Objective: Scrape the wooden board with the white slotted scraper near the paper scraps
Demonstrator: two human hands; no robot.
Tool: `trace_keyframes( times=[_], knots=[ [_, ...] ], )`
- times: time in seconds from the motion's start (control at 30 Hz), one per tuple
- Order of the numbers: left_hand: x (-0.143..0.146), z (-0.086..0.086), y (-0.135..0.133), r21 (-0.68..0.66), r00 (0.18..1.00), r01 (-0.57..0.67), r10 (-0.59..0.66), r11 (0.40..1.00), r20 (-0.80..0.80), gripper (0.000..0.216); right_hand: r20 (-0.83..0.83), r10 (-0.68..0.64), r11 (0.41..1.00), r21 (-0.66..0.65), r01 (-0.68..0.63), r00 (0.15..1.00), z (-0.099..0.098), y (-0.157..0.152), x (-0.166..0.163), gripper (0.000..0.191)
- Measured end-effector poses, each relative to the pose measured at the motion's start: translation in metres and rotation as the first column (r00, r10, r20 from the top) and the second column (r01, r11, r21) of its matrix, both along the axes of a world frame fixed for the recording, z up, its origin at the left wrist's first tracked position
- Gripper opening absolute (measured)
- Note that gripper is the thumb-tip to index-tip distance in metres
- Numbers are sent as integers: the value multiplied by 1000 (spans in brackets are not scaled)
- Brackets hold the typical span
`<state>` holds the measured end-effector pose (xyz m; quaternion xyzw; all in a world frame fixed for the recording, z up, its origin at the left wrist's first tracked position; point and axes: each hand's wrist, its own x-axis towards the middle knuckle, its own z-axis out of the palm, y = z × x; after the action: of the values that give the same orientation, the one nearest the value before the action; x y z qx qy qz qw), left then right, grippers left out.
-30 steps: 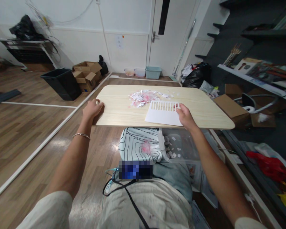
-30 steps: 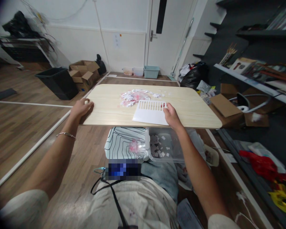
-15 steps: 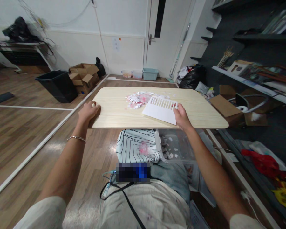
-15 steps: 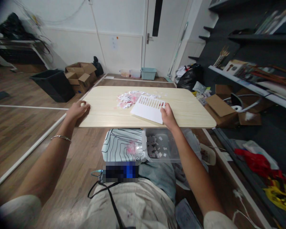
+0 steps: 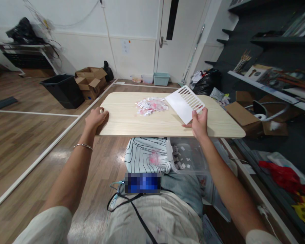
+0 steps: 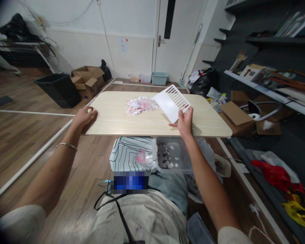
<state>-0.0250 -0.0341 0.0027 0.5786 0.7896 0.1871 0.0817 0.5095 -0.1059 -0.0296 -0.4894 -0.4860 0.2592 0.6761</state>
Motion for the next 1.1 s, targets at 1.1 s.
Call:
trace_keyframes(
  times=[1.1],
  knots=[
    [-3, -1, 1, 10, 999, 6, -6, 1000, 33, 65, 513, 80, 997, -36, -72, 855, 27, -26, -20, 54]
  ],
)
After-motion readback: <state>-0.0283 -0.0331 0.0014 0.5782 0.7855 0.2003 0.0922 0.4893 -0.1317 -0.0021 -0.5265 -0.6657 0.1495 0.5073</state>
